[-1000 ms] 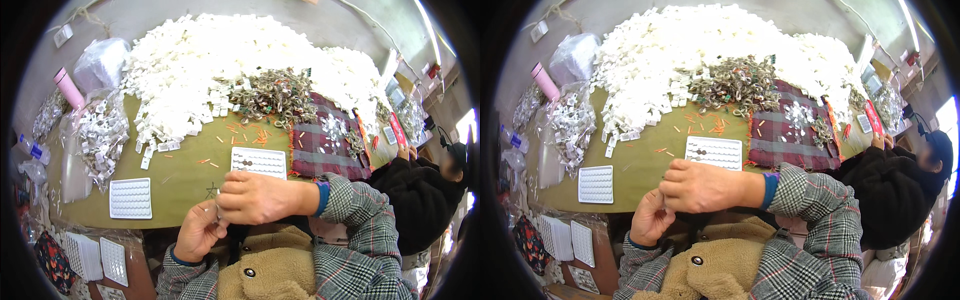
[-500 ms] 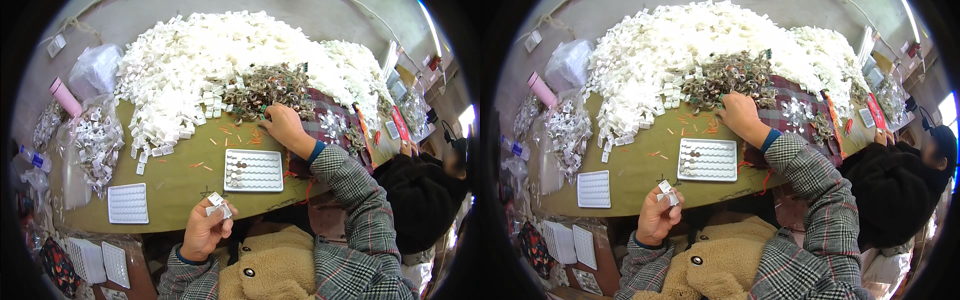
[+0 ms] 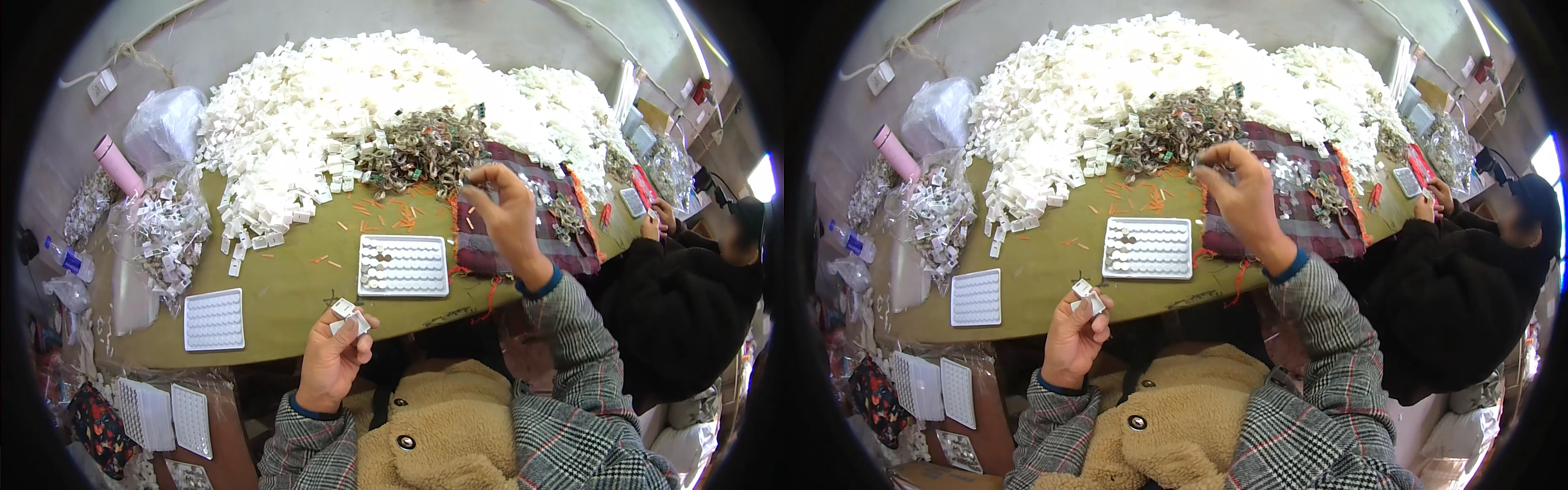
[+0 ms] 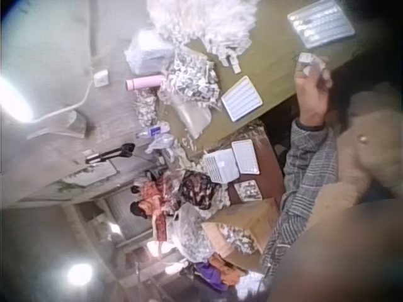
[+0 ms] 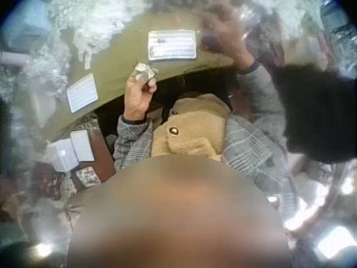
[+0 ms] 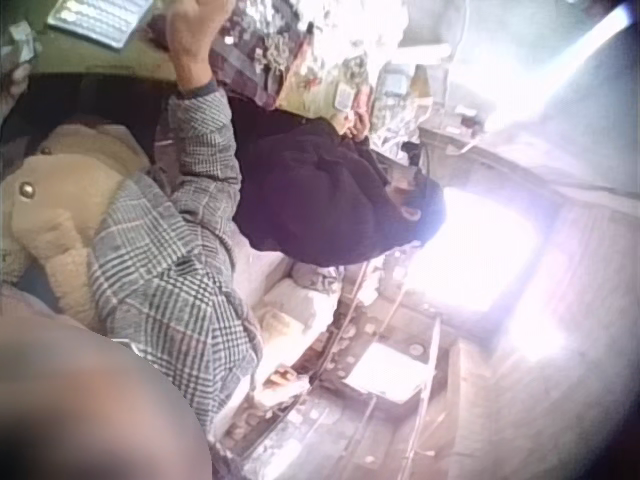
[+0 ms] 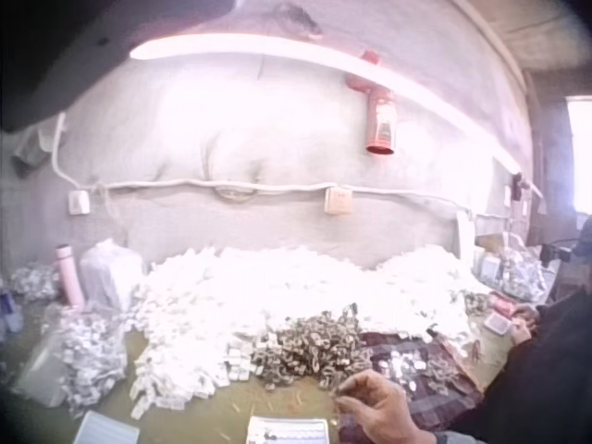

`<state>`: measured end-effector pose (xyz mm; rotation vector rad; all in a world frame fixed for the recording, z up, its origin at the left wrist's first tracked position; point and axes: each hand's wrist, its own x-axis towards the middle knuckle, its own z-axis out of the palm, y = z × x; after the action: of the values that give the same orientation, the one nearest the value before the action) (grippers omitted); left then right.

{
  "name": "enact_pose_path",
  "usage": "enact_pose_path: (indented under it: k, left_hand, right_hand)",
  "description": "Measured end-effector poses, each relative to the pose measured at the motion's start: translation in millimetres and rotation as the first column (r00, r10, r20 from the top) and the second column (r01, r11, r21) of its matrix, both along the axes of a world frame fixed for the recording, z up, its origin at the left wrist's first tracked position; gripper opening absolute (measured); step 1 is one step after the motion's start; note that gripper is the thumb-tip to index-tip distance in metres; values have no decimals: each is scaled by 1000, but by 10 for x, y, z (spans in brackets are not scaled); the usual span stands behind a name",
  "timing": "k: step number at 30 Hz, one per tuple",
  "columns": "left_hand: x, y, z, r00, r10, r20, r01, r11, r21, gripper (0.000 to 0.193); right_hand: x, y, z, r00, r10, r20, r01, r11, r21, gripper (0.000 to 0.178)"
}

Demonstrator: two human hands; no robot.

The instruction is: The person repeatedly picks small white plastic housings and metal contacts from a table, inserts the contacts into the housings, and places the assembled units into a white tray. The person handles items one at a time and continues the cycle throughout the clip.

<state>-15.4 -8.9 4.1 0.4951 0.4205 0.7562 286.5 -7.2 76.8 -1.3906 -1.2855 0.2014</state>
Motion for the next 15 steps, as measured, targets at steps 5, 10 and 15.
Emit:
enact_pose_path:
  k: [5,10,15]
  left_hand:
    - [98,-265,124,993,72,-88,-63,992,105,17]
    - [168,-514,180,979,88,-182,-16,932,362,21]
    - [208,-639,218,939,207,-275,-20,830,558,20]
  right_hand:
    - [-732,-906,-260,560,368,-743,-600,798,-57,12]
    - [-1063,-1222,-489,57,199,-978,-688,718,106,12]
    - [-1006,-1334,-479,59,182,-981,-756,651,75,12]
